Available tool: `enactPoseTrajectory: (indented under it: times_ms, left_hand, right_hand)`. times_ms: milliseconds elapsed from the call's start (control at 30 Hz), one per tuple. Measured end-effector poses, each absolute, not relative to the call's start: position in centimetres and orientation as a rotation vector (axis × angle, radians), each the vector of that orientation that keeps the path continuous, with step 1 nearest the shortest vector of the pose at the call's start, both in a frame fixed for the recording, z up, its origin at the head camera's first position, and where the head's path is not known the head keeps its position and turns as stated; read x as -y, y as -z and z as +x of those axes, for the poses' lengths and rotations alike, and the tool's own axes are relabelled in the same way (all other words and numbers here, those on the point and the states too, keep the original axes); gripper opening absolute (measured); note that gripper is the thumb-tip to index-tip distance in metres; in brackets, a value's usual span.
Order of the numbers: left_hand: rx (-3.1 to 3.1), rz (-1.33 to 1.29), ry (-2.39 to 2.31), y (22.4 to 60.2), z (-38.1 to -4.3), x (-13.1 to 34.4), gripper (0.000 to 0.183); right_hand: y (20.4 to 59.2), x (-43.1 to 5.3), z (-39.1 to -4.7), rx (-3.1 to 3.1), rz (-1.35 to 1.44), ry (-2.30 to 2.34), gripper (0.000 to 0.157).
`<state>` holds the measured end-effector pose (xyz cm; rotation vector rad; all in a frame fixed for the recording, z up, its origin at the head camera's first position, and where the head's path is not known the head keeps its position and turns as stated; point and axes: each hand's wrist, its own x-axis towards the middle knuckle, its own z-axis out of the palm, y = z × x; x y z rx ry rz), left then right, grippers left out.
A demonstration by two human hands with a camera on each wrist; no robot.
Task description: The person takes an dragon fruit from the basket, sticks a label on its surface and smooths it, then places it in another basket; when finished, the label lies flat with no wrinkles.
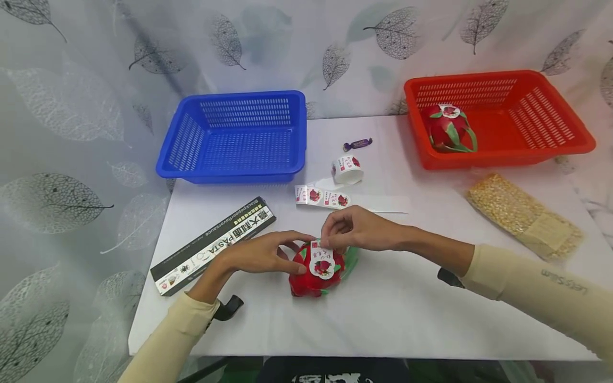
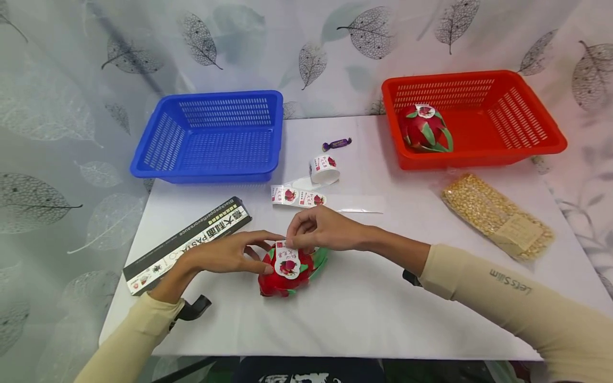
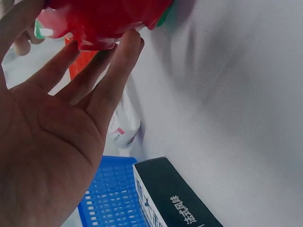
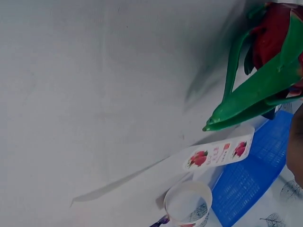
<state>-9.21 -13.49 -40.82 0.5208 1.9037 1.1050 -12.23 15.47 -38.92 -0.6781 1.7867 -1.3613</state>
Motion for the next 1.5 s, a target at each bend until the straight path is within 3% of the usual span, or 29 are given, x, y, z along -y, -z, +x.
enactPoseTrajectory:
  times_ms: [333,1100,1500]
  left_hand:
    - [-1.937,0.601,-1.088,40.9,-9.4,13.1,0.068]
    - [-1.972,0.598,-1.052,40.8,-8.9,10.4,0.077]
    - [-1.993,0.587,-1.039,41.1,-8.5,10.6,0.082]
  right_hand:
    - [39.6,-14.5,-10.7,-1.859,-0.573,1.307,0.013]
    - [39.7,-13.9,-9.6,-2.139,-0.740,1.257,0.016]
    - [40.2,-13.8,-9.7,-2.142,-0.730,1.288,0.006]
